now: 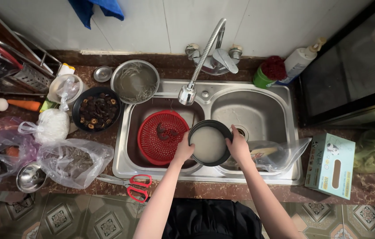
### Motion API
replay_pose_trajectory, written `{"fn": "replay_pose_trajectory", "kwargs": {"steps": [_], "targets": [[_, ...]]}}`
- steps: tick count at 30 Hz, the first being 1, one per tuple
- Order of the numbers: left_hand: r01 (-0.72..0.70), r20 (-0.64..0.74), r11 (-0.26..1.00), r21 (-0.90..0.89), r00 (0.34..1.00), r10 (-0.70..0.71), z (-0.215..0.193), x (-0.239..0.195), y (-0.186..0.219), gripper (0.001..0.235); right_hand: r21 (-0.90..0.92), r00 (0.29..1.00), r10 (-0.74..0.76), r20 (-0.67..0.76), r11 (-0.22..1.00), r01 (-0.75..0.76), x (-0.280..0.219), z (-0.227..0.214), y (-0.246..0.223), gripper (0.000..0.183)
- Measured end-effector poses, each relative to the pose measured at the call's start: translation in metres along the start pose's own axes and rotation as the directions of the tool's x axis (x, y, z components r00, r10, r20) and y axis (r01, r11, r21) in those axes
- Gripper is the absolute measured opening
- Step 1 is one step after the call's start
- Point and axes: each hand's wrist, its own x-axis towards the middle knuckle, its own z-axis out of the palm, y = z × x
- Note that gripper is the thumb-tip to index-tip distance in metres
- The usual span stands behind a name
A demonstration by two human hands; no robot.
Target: Washing a pot, scooping rice from a container into the pot, and then rinsing the rice with water at the kitchen sink.
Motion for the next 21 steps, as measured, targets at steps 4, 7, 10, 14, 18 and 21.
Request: {"fn": "replay_pose_trajectory", "kwargs": {"steps": [4,7,10,14,18,21], "targets": [[0.115,0.040,0.993,-0.024,0.993,-0.114,-0.017,-0.024,0.059,0.084,0.008,0.994,0.097,0.045,0.995,-0.098,0.001,0.011,0.020,0.074],[0.239,0.043,0.968,-0.083,0.971,-0.236,-0.020,-0.028,0.066,0.094,0.008,0.999,0.044,-0.003,0.999,-0.044,0.003,0.022,0.036,0.075],[0.268,0.027,0.958,-0.102,0.963,-0.267,-0.017,-0.029,0.058,0.098,0.013,0.997,0.071,0.020,0.997,-0.072,0.000,0.022,0.035,0.074],[0.094,-0.028,0.995,-0.037,0.995,-0.095,-0.007,-0.009,0.014,0.099,0.047,0.998,0.064,0.012,0.997,-0.064,-0.001,0.015,0.024,0.074],[-0.036,-0.123,0.999,-0.039,0.992,0.031,-0.009,-0.022,0.015,0.100,-0.111,0.857,-0.393,-0.335,0.919,0.378,-0.018,-0.006,-0.003,0.069],[-0.205,-0.286,0.978,-0.031,0.939,0.188,-0.025,-0.040,0.028,0.096,-0.226,0.803,-0.478,-0.357,0.878,0.422,-0.029,-0.021,-0.035,0.064]]}}
